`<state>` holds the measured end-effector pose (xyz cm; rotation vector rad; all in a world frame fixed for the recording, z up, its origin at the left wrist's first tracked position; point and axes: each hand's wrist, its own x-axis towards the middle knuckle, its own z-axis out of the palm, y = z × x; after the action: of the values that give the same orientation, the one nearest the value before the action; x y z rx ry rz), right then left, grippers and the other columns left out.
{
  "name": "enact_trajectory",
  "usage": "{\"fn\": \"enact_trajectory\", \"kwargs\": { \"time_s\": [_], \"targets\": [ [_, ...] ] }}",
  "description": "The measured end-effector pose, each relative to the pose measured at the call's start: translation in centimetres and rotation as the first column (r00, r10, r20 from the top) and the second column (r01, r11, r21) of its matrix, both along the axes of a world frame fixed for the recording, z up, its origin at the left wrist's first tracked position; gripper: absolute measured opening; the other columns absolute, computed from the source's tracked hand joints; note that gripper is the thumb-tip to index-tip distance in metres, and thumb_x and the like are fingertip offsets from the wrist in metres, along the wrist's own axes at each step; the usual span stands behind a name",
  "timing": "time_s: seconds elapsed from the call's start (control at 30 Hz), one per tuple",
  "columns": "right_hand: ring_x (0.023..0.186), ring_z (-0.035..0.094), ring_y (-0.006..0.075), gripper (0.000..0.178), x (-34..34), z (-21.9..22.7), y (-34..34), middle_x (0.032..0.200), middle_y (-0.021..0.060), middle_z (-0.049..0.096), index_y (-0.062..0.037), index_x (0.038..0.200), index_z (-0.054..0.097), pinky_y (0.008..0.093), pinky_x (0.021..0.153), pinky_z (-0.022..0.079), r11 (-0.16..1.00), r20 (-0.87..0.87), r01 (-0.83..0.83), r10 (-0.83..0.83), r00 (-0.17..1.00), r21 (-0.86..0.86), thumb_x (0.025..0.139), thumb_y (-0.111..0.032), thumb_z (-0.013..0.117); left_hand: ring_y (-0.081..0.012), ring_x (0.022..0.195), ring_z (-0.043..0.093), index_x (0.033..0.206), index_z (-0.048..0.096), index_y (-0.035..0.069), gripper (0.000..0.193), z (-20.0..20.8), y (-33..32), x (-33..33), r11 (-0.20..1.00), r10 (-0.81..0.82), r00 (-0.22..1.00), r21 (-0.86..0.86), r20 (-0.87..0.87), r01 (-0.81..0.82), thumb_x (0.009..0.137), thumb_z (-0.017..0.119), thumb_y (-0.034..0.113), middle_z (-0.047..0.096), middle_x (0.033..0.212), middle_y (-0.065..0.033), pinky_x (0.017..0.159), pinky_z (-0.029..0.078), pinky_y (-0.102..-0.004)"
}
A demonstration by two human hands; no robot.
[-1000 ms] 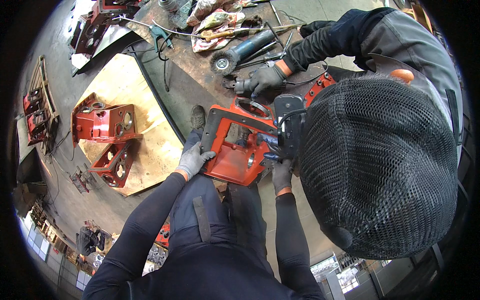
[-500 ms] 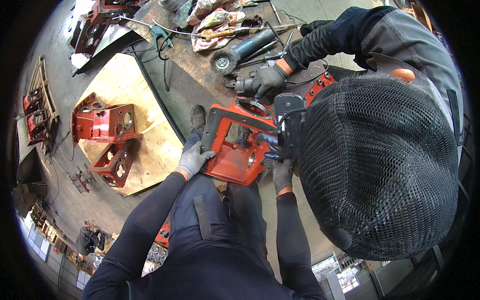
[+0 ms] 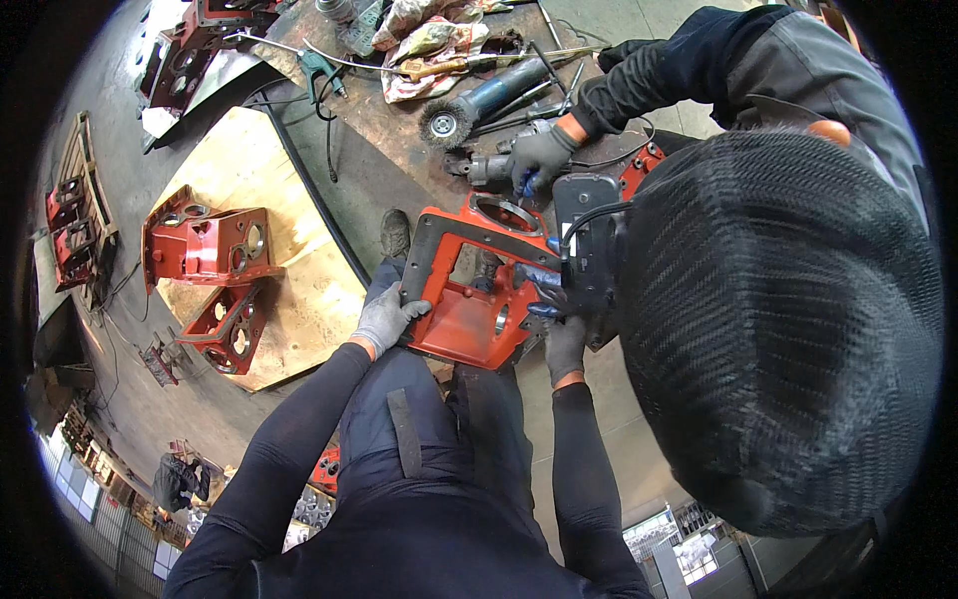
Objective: The person sits on the floor and uses a handheld air nozzle to blow dust and debris off a red metal part. They rotate the part to clean different sides and then place it on a wooden pallet with other similar parts.
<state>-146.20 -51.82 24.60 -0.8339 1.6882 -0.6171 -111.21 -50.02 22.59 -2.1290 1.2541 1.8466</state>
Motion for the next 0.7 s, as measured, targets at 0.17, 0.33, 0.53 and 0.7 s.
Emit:
{"fn": "enact_trajectory", "kwargs": {
  "time_s": [0.17, 0.33, 0.53, 0.7],
  "targets": [
    [0.108, 0.066, 0.0142, 0.027, 0.3, 0.4, -0.1, 0.121, 0.0043, 0.074, 0.0015, 0.122, 0.074, 0.0328, 0.098, 0.052, 0.999, -0.015, -0.02, 0.021, 1.0, 0.026, 0.096, 0.0, 0.072, -0.0427, 0.115, 0.069, 0.131, 0.063, 0.001, 0.07, 0.5, -0.1, 0.2, 1.0, -0.007, 1.0, -0.003, 0.001, 0.007, 0.093, 0.071, 0.059, 0.073, 0.119, -0.027, 0.098, 0.052, -0.0476],
    [0.108, 0.066, 0.0137, 0.034, 0.3, 0.3, -0.2, 0.123, 0.0039, 0.072, 0.0008, 0.127, 0.07, 0.0323, 0.095, 0.053, 1.0, -0.004, -0.01, 0.01, 1.0, -0.016, 0.093, 0.0, 0.076, -0.0422, 0.114, 0.068, 0.131, 0.063, 0.004, 0.067, -0.5, 0.5, 0.1, 0.998, -0.032, 0.999, -0.046, 0.012, 0.032, 0.094, 0.07, 0.059, 0.073, 0.12, -0.026, 0.099, 0.052, -0.047],
    [0.109, 0.065, 0.0146, 0.038, -0.6, -1.2, 0.7, 0.123, 0.004, 0.071, -0.0013, 0.128, 0.068, 0.0315, 0.095, 0.053, 0.992, 0.141, 0.123, -0.118, 0.983, -0.023, 0.091, 0.0, 0.076, -0.0425, 0.117, 0.068, 0.133, 0.063, 0.002, 0.07, -0.2, 0.5, -0.6, 0.997, -0.04, 0.998, -0.059, 0.053, 0.043, 0.093, 0.072, 0.059, 0.071, 0.123, -0.0277, 0.101, 0.052, -0.0468],
    [0.108, 0.065, 0.0143, 0.044, 0.4, -2.1, 1.0, 0.123, 0.0037, 0.07, -0.0005, 0.131, 0.064, 0.032, 0.095, 0.054, 0.964, 0.195, 0.236, -0.21, 0.958, -0.12, 0.09, -0.004, 0.079, -0.0393, 0.111, 0.071, 0.129, 0.063, -0.004, 0.065, -2.9, 2.1, -1.1, 0.992, -0.011, 0.996, -0.127, 0.088, 0.022, 0.095, 0.075, 0.05, 0.074, 0.119, -0.0246, 0.096, 0.055, -0.0443]
  ]
}}
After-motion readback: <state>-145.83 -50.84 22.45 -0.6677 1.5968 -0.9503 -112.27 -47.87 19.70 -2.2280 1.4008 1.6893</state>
